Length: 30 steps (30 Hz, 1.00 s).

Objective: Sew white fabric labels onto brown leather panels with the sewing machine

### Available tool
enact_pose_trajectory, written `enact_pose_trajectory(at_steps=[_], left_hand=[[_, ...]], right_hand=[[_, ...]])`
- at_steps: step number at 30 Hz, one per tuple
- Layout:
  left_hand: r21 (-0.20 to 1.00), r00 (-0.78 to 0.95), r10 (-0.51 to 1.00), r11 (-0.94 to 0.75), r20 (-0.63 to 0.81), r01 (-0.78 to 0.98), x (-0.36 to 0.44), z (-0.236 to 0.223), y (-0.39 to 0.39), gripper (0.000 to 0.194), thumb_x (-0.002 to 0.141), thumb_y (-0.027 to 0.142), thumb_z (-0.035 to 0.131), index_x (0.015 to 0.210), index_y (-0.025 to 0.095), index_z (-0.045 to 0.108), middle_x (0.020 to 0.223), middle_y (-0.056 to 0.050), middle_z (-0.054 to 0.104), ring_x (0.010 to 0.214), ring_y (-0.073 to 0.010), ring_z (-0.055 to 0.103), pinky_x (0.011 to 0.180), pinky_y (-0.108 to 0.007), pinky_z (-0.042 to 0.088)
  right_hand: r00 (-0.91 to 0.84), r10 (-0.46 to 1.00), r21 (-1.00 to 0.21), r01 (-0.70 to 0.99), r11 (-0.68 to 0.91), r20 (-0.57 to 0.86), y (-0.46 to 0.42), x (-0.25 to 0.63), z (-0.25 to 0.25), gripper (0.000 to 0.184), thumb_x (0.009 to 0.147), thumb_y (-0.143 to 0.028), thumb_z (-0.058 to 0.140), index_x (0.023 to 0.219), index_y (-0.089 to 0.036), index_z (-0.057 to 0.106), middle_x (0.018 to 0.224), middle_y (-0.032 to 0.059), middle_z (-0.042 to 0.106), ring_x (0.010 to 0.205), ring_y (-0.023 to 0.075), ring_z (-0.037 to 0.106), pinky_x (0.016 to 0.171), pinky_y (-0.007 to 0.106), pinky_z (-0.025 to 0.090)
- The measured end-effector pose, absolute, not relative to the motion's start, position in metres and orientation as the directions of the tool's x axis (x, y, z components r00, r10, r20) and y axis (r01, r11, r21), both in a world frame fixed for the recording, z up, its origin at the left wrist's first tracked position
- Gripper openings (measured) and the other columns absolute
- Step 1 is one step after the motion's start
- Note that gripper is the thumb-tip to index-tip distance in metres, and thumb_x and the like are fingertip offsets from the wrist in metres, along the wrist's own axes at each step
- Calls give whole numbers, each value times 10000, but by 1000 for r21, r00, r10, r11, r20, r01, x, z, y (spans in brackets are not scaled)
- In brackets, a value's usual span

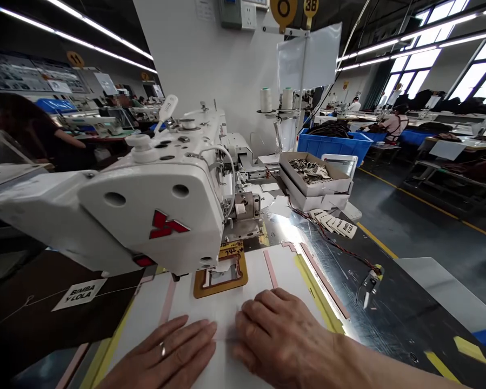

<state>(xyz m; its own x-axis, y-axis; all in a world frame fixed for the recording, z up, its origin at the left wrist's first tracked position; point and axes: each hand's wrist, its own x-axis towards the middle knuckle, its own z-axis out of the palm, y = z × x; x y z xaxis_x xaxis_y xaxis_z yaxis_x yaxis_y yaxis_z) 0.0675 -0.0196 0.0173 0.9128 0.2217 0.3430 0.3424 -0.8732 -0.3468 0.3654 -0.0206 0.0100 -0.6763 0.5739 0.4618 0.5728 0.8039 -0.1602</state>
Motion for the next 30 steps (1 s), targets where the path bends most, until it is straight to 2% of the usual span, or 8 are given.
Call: enact_pose_trajectory(at_steps=[4,7,10,13,17,23,27,30], left_hand=[[-400,918,265,-839,294,370,74,13,-17,601,1113,584,385,1399,124,646,1458,-109,650,1337,-248,634,1355,-455,118],[-356,881,363,-815,303,458,75,14,-13,849,1035,789,346,1427,85,616,1507,-138,604,1396,-305,576,1351,-517,-5],[-360,854,410,-781,322,510,75,19,-7,914,979,847,406,1415,70,613,1466,-115,640,1356,-311,601,1352,-506,10],[-370,863,382,-789,330,491,77,25,-1,911,971,858,416,1369,68,633,1395,-93,691,1289,-285,654,1345,-479,-23],[-336,885,366,-827,289,451,77,26,6,843,1022,770,448,1421,42,592,1459,-105,643,1365,-255,615,1337,-445,-39],[-330,881,415,-818,228,471,67,19,9,829,1031,722,466,1537,67,507,1621,-108,466,1463,-275,526,1295,-430,284],[-348,862,406,-795,304,497,66,17,8,760,1044,681,481,1456,51,580,1574,-145,525,1444,-276,547,1340,-422,52],[-335,854,404,-795,329,505,69,18,9,710,1060,649,470,1422,52,603,1537,-137,570,1419,-266,569,1343,-427,2]], right_hand=[[-733,554,-146,545,825,395,-22,367,5,667,1013,-676,574,1386,-127,648,1394,147,707,1297,300,642,1170,494,475],[-750,588,-141,575,806,303,-11,366,1,898,925,-833,536,1440,-102,616,1482,193,635,1409,373,563,1223,606,407],[-663,663,-147,660,737,346,-10,364,-2,841,948,-780,564,1441,-99,615,1471,207,639,1406,410,564,1185,653,438],[-670,632,-144,634,760,391,-17,363,1,702,1013,-633,595,1462,-93,600,1446,202,658,1366,362,615,1190,579,472],[-740,578,-208,540,816,345,-16,359,5,874,961,-741,583,1516,-67,553,1479,226,619,1410,342,580,1236,567,422],[-746,636,-299,572,764,197,-6,354,8,1045,906,-837,552,1565,-28,490,1547,283,530,1475,429,482,1223,720,336],[-748,644,-281,591,756,159,-7,352,9,1032,933,-838,496,1565,-22,483,1577,275,496,1499,410,459,1226,682,366],[-746,645,-274,593,757,168,-8,351,9,1031,932,-841,494,1558,-21,490,1568,276,509,1492,413,468,1221,682,373]])
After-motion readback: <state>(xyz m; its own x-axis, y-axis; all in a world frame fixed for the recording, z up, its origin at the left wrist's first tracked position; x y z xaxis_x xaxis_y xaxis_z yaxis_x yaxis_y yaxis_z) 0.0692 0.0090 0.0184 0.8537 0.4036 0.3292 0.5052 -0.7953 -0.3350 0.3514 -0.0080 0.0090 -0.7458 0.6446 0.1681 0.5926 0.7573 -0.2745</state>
